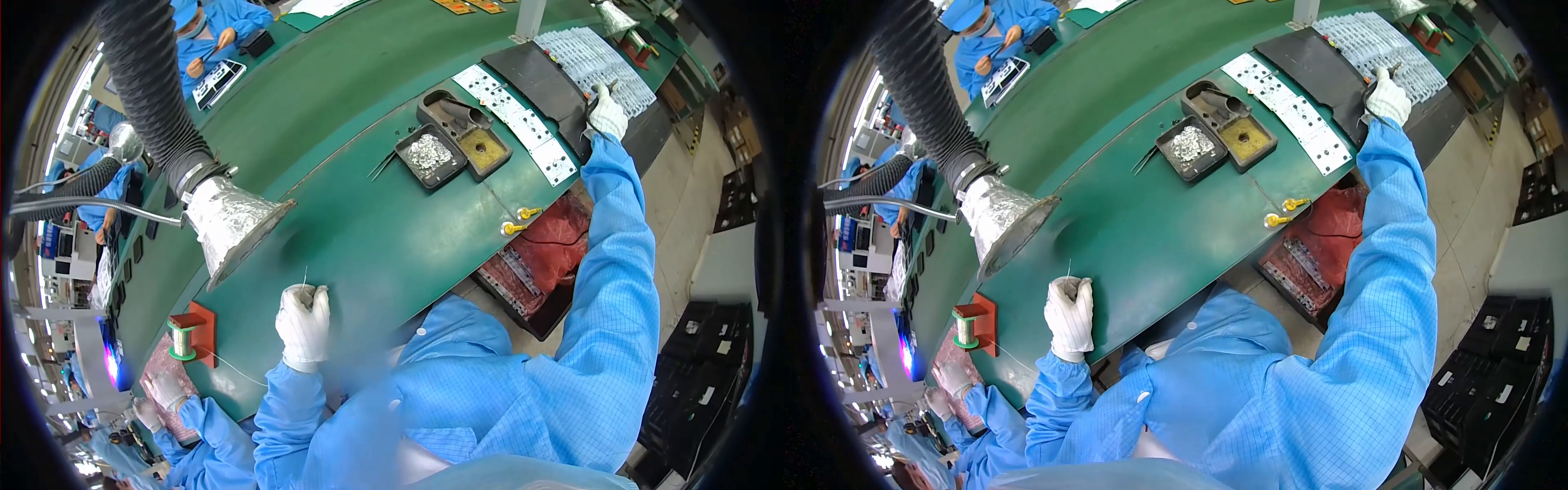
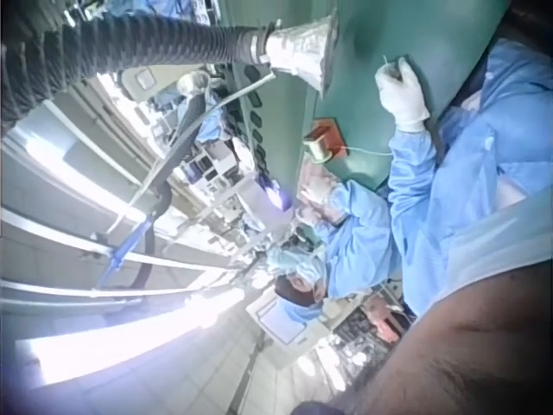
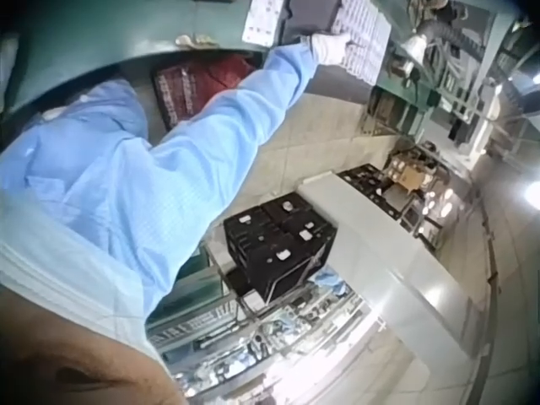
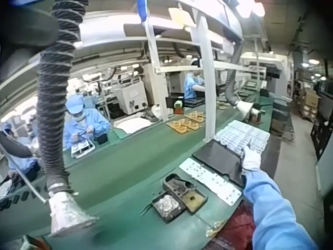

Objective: The person solders a circuit board with a soldering iron, takes a long circuit board strip from a bin, and solders components onto it using the soldering iron.

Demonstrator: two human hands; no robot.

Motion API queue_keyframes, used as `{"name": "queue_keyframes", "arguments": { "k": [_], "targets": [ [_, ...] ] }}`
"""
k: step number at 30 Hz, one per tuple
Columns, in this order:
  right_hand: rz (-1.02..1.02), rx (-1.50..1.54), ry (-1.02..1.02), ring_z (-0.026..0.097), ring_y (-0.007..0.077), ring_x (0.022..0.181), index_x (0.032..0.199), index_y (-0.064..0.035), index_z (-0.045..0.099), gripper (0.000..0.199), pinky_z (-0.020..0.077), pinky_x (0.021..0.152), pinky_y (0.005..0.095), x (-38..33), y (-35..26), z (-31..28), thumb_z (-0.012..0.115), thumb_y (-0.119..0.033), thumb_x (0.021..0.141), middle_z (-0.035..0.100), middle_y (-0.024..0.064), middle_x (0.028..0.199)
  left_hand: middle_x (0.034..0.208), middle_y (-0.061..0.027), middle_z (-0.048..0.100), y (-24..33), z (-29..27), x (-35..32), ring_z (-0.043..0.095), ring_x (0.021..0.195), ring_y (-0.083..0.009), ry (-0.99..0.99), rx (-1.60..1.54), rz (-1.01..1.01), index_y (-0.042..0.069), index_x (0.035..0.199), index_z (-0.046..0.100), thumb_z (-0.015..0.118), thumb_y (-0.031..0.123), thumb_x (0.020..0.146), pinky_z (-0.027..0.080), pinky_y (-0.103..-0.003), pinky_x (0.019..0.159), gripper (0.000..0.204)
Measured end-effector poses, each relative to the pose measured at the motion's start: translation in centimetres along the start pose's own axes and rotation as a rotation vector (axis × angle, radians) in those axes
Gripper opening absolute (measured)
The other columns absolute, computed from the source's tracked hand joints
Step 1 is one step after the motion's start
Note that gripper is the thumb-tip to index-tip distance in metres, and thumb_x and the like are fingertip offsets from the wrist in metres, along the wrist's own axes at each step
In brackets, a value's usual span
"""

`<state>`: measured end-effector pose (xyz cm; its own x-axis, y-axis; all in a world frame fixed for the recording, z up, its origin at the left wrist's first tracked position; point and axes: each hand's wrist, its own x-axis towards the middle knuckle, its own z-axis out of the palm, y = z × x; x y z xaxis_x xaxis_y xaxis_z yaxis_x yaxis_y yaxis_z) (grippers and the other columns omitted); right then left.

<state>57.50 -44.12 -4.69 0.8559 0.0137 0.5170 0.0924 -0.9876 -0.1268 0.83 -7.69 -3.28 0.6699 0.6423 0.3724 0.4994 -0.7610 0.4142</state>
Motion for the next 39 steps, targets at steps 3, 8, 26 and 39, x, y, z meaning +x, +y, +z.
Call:
{"name": "queue_keyframes", "arguments": {
  "k": [3,8,26,39],
  "targets": [
    [-0.002,-0.082,-0.017,0.069,0.0358,0.087,0.119,-0.0297,0.063,0.033,0.052,0.077,0.0503,-0.6,-1.4,-1.5,0.047,-0.024,0.09,0.071,0.0166,0.093,0.073,-0.005,0.061,0.1,0.2,1.1,0.06,0.062,-0.0241,-0.036,0.01,-0.013,0.008,0.086,0.057,0.076,0.019,0.081,0.049,-0.035,0.06,0.022],
    [-0.372,0.008,0.296,0.066,0.0345,0.079,0.114,-0.0236,0.064,0.029,0.0516,0.07,0.0478,0.9,-2.7,-3.6,0.062,-0.02,0.085,0.069,0.0141,0.087,0.073,-0.0064,0.061,0.2,0.5,1.4,0.059,0.061,-0.0228,-0.034,-0.041,-0.01,0.007,0.089,0.057,0.075,0.015,0.081,0.048,-0.035,0.059,0.02],
    [-0.821,0.217,0.004,0.065,0.0411,0.087,0.111,-0.0143,0.056,0.025,0.0524,0.072,0.0498,18.4,-26.8,7.5,0.054,-0.022,0.087,0.067,0.0221,0.094,0.105,-0.0132,0.059,1.5,-0.2,2.7,0.06,0.084,-0.0303,-0.226,0.153,0.098,0.007,0.087,0.051,0.086,0.026,0.067,0.047,-0.04,0.066,0.045],
    [-0.307,0.237,-0.253,0.065,0.039,0.099,0.115,-0.0083,0.053,0.032,0.0487,0.082,0.0521,22.8,-32.5,20.9,0.036,-0.031,0.101,0.068,0.0236,0.105,0.089,-0.0098,0.062,2.0,-1.0,3.9,0.062,0.086,-0.0244,-0.314,0.64,0.41,0.01,0.08,0.061,0.068,0.052,0.082,0.051,-0.041,0.075,0.043]
  ]
}}
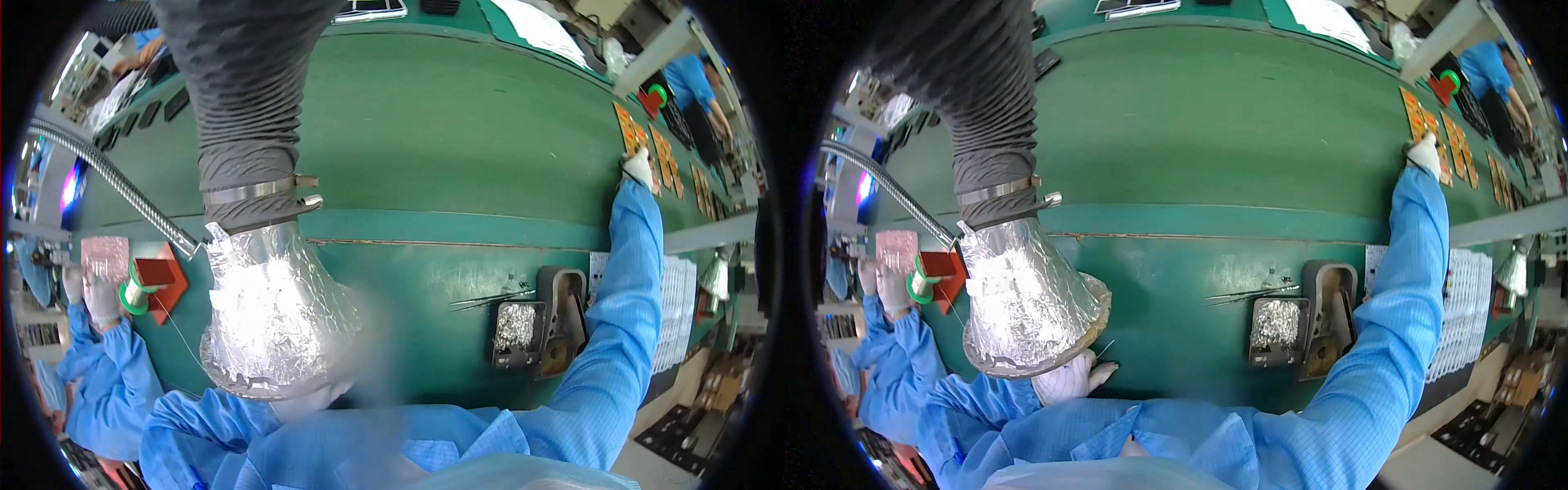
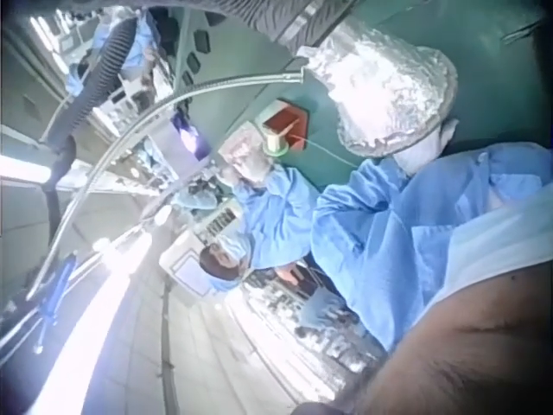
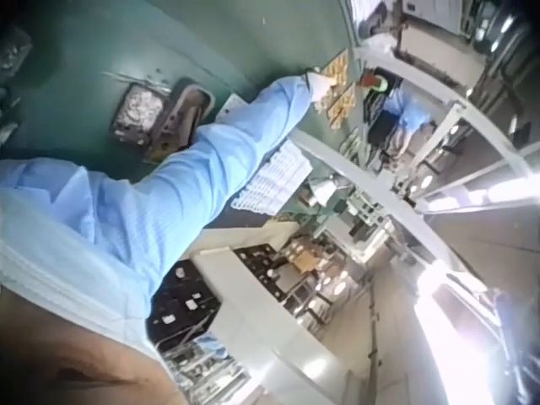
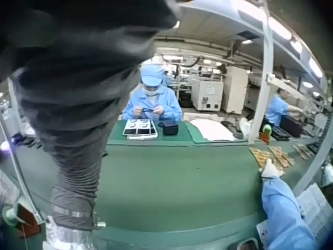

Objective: The person solders a circuit board with a soldering iron, takes a long circuit board strip from a bin, and solders components onto it using the soldering iron.

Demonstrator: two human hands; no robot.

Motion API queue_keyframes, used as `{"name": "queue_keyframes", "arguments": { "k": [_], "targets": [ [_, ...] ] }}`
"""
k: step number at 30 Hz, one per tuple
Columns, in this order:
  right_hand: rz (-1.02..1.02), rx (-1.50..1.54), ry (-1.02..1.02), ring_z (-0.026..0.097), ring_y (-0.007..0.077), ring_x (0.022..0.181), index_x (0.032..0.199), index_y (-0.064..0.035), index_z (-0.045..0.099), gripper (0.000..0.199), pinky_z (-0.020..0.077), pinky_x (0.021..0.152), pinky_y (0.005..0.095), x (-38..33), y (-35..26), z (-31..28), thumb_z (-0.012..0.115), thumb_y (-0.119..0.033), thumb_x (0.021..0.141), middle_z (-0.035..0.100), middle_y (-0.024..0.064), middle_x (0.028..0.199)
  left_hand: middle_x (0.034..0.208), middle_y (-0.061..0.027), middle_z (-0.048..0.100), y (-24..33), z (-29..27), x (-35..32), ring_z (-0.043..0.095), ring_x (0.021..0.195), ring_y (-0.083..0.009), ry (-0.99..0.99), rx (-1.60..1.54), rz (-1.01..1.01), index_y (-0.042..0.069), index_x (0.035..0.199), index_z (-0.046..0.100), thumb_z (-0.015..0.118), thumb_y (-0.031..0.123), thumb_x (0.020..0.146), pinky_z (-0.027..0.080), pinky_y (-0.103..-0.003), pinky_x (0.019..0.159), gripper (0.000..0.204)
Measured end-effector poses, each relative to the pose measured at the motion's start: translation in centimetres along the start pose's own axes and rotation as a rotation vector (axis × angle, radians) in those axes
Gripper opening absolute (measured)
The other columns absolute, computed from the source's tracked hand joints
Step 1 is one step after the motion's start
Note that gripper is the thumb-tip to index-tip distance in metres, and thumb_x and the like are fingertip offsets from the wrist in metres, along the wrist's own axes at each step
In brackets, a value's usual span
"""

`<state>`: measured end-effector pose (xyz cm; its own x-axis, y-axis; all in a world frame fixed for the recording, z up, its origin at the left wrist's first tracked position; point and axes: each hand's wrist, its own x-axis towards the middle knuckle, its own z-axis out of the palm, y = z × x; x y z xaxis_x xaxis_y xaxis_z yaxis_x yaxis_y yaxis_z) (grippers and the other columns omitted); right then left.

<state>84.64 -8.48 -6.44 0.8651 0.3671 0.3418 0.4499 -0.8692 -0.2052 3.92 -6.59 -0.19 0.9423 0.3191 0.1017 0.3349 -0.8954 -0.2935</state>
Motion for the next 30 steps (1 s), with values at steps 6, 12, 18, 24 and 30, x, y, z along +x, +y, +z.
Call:
{"name": "queue_keyframes", "arguments": {
  "k": [6,12,18,24,30],
  "targets": [
    [-0.272,-0.198,0.114,0.068,0.0439,0.084,0.118,-0.0097,0.051,0.025,0.0519,0.072,0.0536,-2.6,-0.3,-3.4,0.042,-0.019,0.096,0.069,0.0258,0.092,0.088,-0.0121,0.063,-0.8,-0.8,1.1,0.062,0.081,-0.0239,-0.021,-0.215,-0.025,0.01,0.08,0.063,0.065,0.052,0.084,0.053,-0.041,0.074,0.042],
    [-0.371,0.398,0.307,0.065,0.0381,0.102,0.118,-0.0086,0.057,0.026,0.05,0.086,0.0419,-10.0,-3.9,-14.7,0.056,-0.011,0.092,0.069,0.0198,0.107,0.103,-0.0135,0.057,-0.1,0.1,-0.3,0.059,0.085,-0.0263,0.088,-0.494,-0.132,0.006,0.087,0.056,0.078,0.029,0.077,0.047,-0.039,0.075,0.033],
    [-0.277,0.936,0.026,0.057,0.0144,0.1,0.112,-0.0054,0.059,0.025,0.0441,0.089,0.0276,-24.3,-6.5,-28.8,0.059,-0.003,0.088,0.063,0.0062,0.111,0.109,-0.0151,0.054,-0.4,0.3,-0.9,0.061,0.083,-0.0312,0.166,-0.559,-0.105,0.004,0.091,0.053,0.074,0.027,0.081,0.051,-0.042,0.071,0.033],
    [-0.357,1.28,-0.205,0.057,0.0243,0.117,0.114,-0.0006,0.051,0.034,0.0419,0.095,0.0292,-42.3,-9.4,-32.5,0.046,0.005,0.081,0.058,0.0115,0.114,0.107,-0.0148,0.055,0.4,0.7,-2.1,0.062,0.082,-0.0337,0.16,-0.546,-0.181,0.002,0.093,0.053,0.069,0.031,0.086,0.052,-0.043,0.071,0.034],
    [-0.087,1.28,-0.195,0.06,0.0212,0.115,0.117,-0.0019,0.05,0.032,0.0456,0.091,0.029,-56.1,-10.7,-26.2,0.049,0.003,0.086,0.06,0.0135,0.117,0.091,-0.0152,0.059,1.3,1.3,-3.4,0.065,0.071,-0.0335,0.323,-0.605,-0.275,0.004,0.096,0.053,0.062,0.017,0.085,0.054,-0.043,0.062,0.019]
  ]
}}
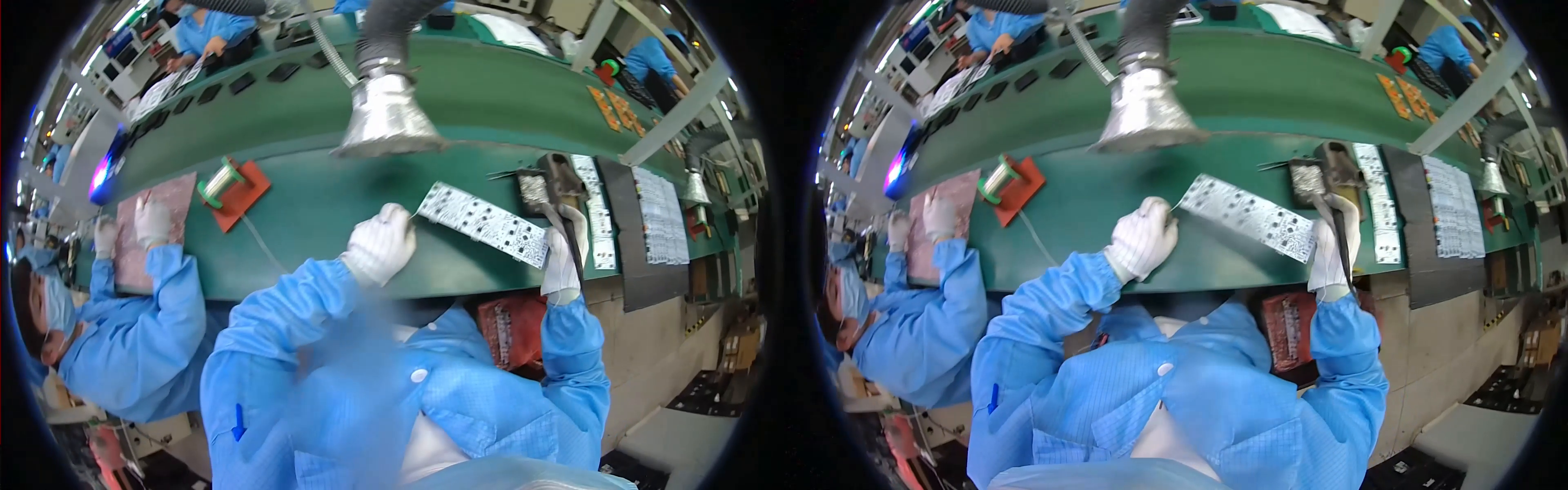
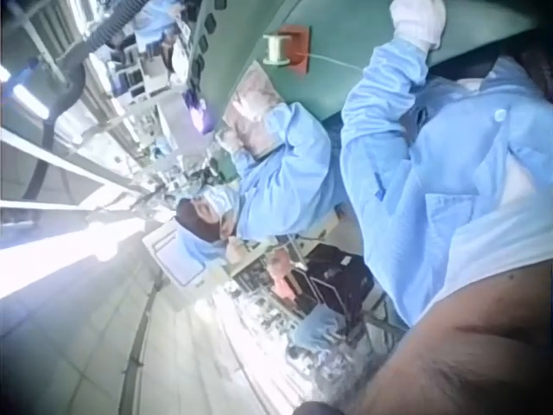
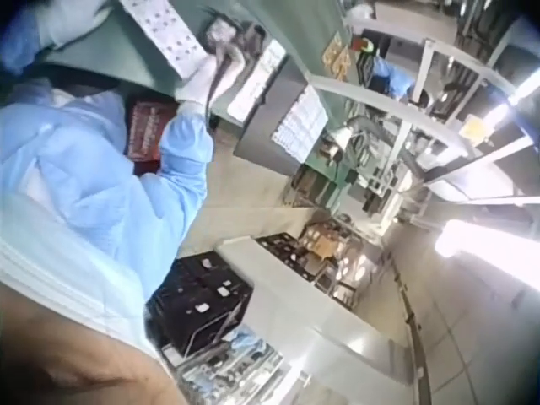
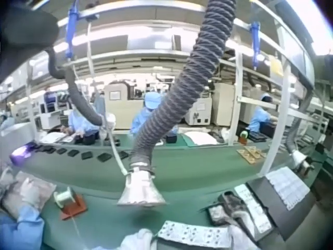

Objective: The person solders a circuit board with a soldering iron, takes a long circuit board strip from a bin, and solders components onto it using the soldering iron.

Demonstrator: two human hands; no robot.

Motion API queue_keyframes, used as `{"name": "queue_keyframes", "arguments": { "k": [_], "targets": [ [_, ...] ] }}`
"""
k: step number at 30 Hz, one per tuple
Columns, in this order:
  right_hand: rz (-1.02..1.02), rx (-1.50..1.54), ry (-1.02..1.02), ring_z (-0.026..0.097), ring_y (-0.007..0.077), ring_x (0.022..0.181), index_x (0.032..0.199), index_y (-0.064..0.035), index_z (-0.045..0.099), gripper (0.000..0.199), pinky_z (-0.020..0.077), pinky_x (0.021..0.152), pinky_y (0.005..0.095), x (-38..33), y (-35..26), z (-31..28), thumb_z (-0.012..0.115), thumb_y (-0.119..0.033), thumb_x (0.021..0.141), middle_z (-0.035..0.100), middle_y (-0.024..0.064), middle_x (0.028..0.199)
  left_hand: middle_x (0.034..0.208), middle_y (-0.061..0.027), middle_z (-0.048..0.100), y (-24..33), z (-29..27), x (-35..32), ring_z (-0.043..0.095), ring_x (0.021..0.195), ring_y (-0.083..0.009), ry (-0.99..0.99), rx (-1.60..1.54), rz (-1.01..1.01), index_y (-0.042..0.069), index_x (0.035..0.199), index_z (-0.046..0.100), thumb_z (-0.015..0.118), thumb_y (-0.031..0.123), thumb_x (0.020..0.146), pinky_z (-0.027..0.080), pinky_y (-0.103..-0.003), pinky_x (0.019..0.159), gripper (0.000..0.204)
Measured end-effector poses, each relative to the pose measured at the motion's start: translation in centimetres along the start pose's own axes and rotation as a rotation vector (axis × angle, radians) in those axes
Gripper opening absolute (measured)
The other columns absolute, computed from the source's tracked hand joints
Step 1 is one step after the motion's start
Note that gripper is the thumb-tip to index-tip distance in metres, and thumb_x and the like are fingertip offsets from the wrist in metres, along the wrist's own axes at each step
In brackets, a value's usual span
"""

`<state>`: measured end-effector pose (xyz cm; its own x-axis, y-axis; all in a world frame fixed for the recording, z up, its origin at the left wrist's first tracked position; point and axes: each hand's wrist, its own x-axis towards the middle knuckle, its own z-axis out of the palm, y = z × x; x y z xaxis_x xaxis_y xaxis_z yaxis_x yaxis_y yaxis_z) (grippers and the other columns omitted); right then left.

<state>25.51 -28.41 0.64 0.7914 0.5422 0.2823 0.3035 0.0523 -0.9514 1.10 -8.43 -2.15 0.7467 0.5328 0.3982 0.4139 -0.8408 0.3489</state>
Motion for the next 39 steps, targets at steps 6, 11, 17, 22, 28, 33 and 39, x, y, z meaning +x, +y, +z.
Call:
{"name": "queue_keyframes", "arguments": {
  "k": [6,11,17,22,28,33,39],
  "targets": [
    [-0.155,-0.033,-0.189,0.063,0.0201,0.103,0.12,-0.0015,0.048,0.032,0.052,0.078,0.0282,-9.6,-0.9,7.9,0.054,0.003,0.089,0.059,0.0188,0.127,0.085,-0.0124,0.06,-0.2,-2.8,-4.3,0.062,0.06,-0.0265,0.286,0.083,0.112,0.003,0.095,0.053,0.063,0.008,0.077,0.051,-0.037,0.053,0.021],
    [-0.315,-0.173,-0.421,0.066,0.0174,0.072,0.111,-0.0009,0.058,0.02,0.0533,0.065,0.0282,-7.0,-5.0,9.5,0.059,0.0,0.091,0.07,0.0165,0.097,0.111,-0.0161,0.062,-0.4,-5.4,-5.9,0.069,0.075,-0.0238,-0.016,0.138,-0.158,0.0,0.104,0.052,0.072,0.043,0.08,0.056,-0.034,0.062,0.053],
    [-0.555,-0.397,-0.191,0.07,0.0227,0.074,0.11,-0.0005,0.064,0.03,0.0554,0.066,0.0331,-3.1,-4.2,10.5,0.07,-0.004,0.081,0.071,0.0174,0.091,0.132,-0.0165,0.055,-3.9,-5.5,-6.5,0.069,0.084,-0.03,-0.181,0.06,-0.206,0.0,0.109,0.053,0.07,0.031,0.083,0.058,-0.038,0.07,0.044],
    [-0.088,-0.139,-0.067,0.059,0.01,0.074,0.117,-0.0012,0.062,0.028,0.0479,0.067,0.0234,-3.0,0.0,10.4,0.062,-0.011,0.091,0.068,0.0104,0.093,0.122,-0.012,0.062,-4.9,-6.8,-5.5,0.068,0.079,-0.0304,-0.203,0.008,-0.127,0.002,0.096,0.057,0.075,0.021,0.076,0.056,-0.037,0.067,0.033],
    [-0.063,-0.073,-0.023,0.06,0.0101,0.072,0.109,-0.0004,0.061,0.025,0.0492,0.066,0.0227,-2.6,0.9,11.3,0.07,-0.005,0.086,0.067,0.0095,0.092,0.097,-0.0104,0.064,-3.2,-4.4,-5.5,0.064,0.071,-0.0233,0.077,-0.024,0.012,0.006,0.084,0.061,0.073,0.015,0.077,0.052,-0.032,0.057,0.017],
    [-0.097,-0.159,-0.068,0.063,0.0117,0.071,0.104,-0.0001,0.06,0.023,0.051,0.065,0.0234,-3.0,0.9,10.9,0.071,-0.002,0.084,0.065,0.0101,0.088,0.089,-0.0074,0.065,-1.8,-2.5,-5.0,0.064,0.07,-0.0214,0.061,-0.118,-0.107,0.007,0.093,0.063,0.071,0.01,0.078,0.052,-0.03,0.057,0.017],
    [-0.003,-0.133,-0.056,0.06,0.0116,0.067,0.102,-0.0001,0.059,0.021,0.05,0.063,0.0238,-3.3,0.2,10.4,0.069,-0.001,0.084,0.063,0.0098,0.084,0.095,-0.0078,0.062,-2.3,-1.6,-4.7,0.065,0.077,-0.0225,0.074,-0.146,0.033,0.008,0.096,0.064,0.073,0.011,0.078,0.053,-0.031,0.06,0.021]
  ]
}}
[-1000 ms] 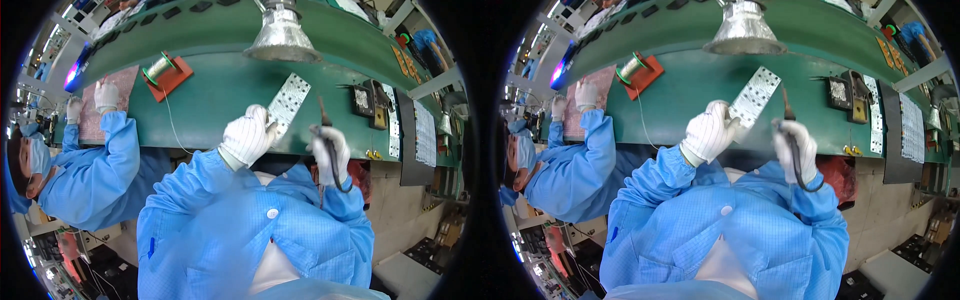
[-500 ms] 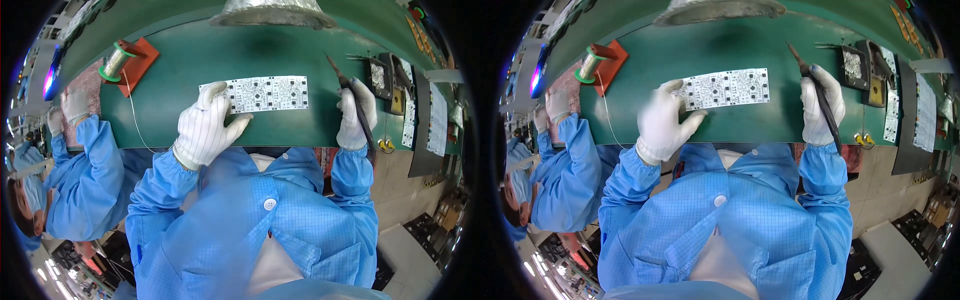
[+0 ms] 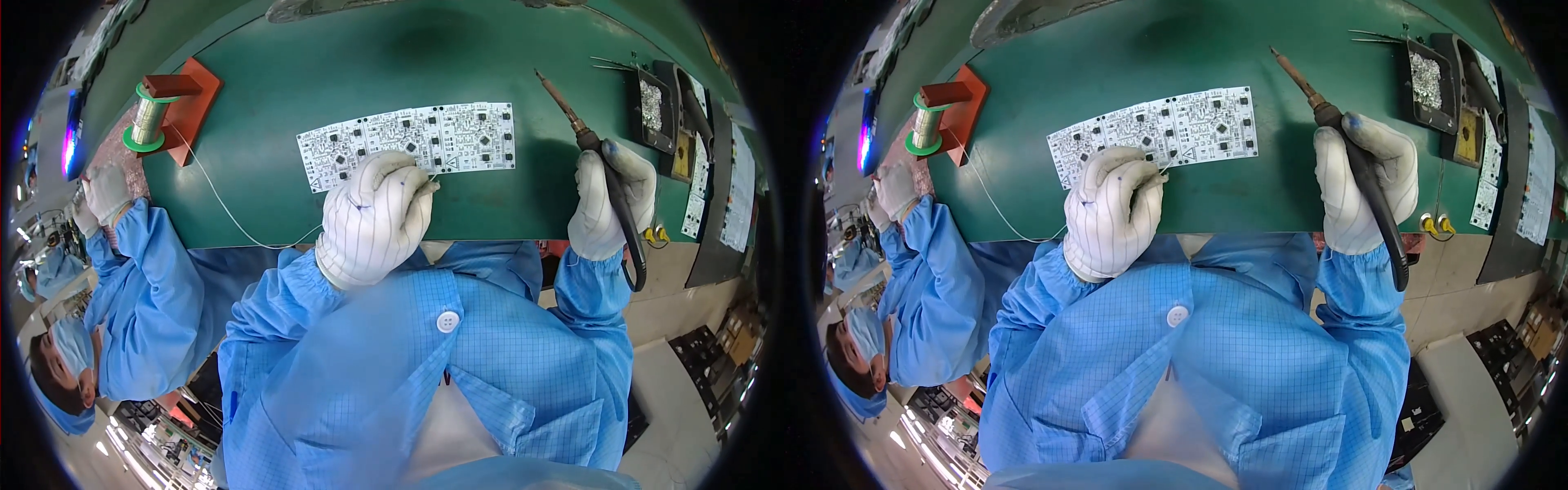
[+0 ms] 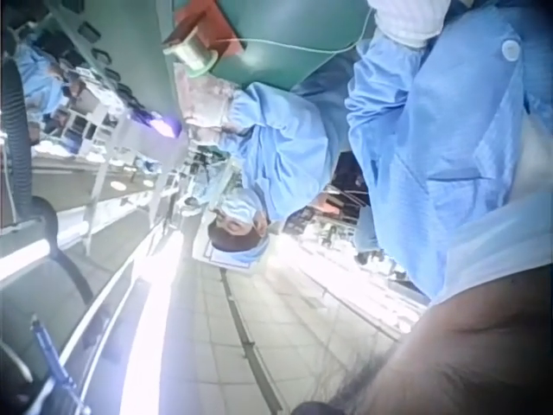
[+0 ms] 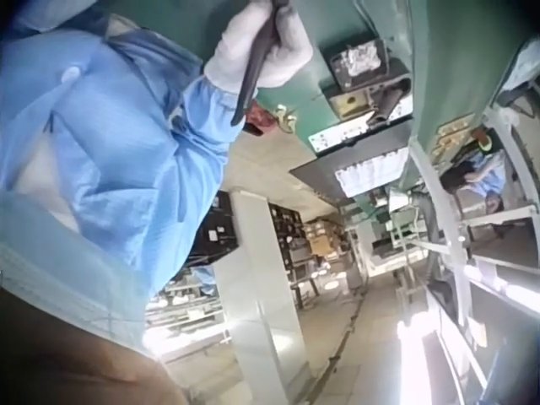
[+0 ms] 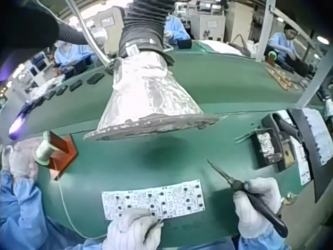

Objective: The person solders a circuit board with a soldering iron, takes a long circuit board strip from a bin, and solders components onto it using the soldering iron.

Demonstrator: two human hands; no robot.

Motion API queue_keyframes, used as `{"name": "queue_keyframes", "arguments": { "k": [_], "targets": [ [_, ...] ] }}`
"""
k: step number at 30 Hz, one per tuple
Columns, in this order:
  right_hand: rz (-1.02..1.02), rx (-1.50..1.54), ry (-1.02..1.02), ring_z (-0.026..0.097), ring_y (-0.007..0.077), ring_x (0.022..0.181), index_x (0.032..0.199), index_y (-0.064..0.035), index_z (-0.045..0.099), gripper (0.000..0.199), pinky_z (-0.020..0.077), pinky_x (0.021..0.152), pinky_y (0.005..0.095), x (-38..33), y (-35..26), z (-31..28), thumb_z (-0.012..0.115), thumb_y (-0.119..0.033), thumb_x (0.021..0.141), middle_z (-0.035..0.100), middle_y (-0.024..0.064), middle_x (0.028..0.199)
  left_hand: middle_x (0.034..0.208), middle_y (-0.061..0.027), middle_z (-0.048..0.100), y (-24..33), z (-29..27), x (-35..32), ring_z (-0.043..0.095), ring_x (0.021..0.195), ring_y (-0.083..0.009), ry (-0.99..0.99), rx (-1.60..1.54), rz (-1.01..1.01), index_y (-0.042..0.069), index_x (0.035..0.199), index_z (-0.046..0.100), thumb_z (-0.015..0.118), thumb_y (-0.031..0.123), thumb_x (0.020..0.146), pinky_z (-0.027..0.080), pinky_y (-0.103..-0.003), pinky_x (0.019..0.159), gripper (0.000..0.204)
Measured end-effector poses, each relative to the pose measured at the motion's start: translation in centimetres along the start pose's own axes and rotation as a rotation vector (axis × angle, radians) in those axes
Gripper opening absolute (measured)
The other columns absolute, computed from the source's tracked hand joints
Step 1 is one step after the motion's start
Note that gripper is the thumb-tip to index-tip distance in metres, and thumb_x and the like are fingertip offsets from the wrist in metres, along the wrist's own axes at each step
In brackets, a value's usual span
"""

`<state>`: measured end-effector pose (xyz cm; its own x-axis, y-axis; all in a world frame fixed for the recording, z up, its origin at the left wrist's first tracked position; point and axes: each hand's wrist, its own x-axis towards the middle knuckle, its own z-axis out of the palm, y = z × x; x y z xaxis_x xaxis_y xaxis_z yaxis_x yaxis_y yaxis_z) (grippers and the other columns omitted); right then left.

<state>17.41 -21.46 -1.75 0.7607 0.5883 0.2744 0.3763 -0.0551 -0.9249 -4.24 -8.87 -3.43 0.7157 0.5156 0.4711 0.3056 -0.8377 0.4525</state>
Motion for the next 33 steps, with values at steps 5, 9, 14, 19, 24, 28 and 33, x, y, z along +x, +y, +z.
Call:
{"name": "queue_keyframes", "arguments": {
  "k": [5,9,14,19,24,28,33],
  "targets": [
    [-0.044,-0.006,-0.009,0.06,0.0117,0.069,0.102,0.0002,0.059,0.021,0.0501,0.064,0.0247,0.0,0.3,0.2,0.069,-0.003,0.085,0.063,0.0101,0.086,0.098,-0.0066,0.06,0.1,0.0,-0.1,0.065,0.079,-0.0203,-0.078,0.045,0.025,0.009,0.1,0.066,0.074,0.015,0.079,0.053,-0.031,0.061,0.024],
    [-0.058,0.014,-0.016,0.06,0.0098,0.066,0.1,-0.001,0.059,0.022,0.0499,0.061,0.0233,0.3,0.6,0.3,0.072,0.0,0.082,0.063,0.0098,0.088,0.098,-0.0029,0.058,0.2,0.2,-0.8,0.063,0.073,-0.0155,-0.107,0.109,0.011,0.013,0.105,0.068,0.076,0.021,0.078,0.048,-0.028,0.057,0.03],
    [-0.062,0.043,-0.01,0.059,0.0082,0.062,0.099,-0.002,0.059,0.025,0.0503,0.058,0.022,0.3,0.7,0.4,0.074,0.002,0.079,0.064,0.009,0.087,0.097,-0.0016,0.057,-0.1,0.6,-1.0,0.062,0.07,-0.0141,-0.087,0.156,0.026,0.015,0.105,0.068,0.078,0.025,0.076,0.046,-0.027,0.055,0.033],
    [-0.21,-0.026,-0.074,0.058,0.0119,0.067,0.098,-0.0006,0.057,0.017,0.0485,0.062,0.025,0.2,1.0,-0.1,0.065,0.003,0.084,0.062,0.0113,0.084,0.094,-0.0023,0.058,0.2,0.6,-0.6,0.062,0.07,-0.0152,-0.079,0.115,-0.036,0.013,0.099,0.067,0.078,0.023,0.076,0.048,-0.028,0.056,0.027],
    [-0.444,-0.124,-0.12,0.059,0.0159,0.062,0.093,0.0004,0.055,0.019,0.0495,0.056,0.0293,-0.6,1.3,-0.1,0.063,0.009,0.078,0.061,0.0132,0.078,0.096,-0.0047,0.062,0.2,0.3,0.0,0.065,0.074,-0.0197,-0.044,0.08,-0.031,0.009,0.09,0.064,0.075,0.016,0.077,0.051,-0.029,0.059,0.019],
    [-0.661,-0.197,-0.12,0.064,0.0235,0.063,0.09,0.0019,0.059,0.023,0.0546,0.06,0.0364,-0.4,1.4,0.1,0.068,0.011,0.071,0.063,0.0142,0.076,0.098,-0.0048,0.063,0.3,0.4,0.2,0.066,0.076,-0.0203,-0.03,0.085,-0.025,0.008,0.091,0.064,0.074,0.016,0.077,0.052,-0.029,0.059,0.019],
    [-0.725,-0.25,-0.136,0.065,0.0278,0.062,0.087,0.0018,0.062,0.023,0.0556,0.06,0.0387,-0.4,1.4,0.3,0.071,0.009,0.067,0.065,0.0146,0.075,0.097,-0.0047,0.063,0.2,0.6,0.0,0.065,0.075,-0.0199,-0.03,0.086,-0.041,0.008,0.09,0.064,0.074,0.016,0.077,0.052,-0.029,0.059,0.018]
  ]
}}
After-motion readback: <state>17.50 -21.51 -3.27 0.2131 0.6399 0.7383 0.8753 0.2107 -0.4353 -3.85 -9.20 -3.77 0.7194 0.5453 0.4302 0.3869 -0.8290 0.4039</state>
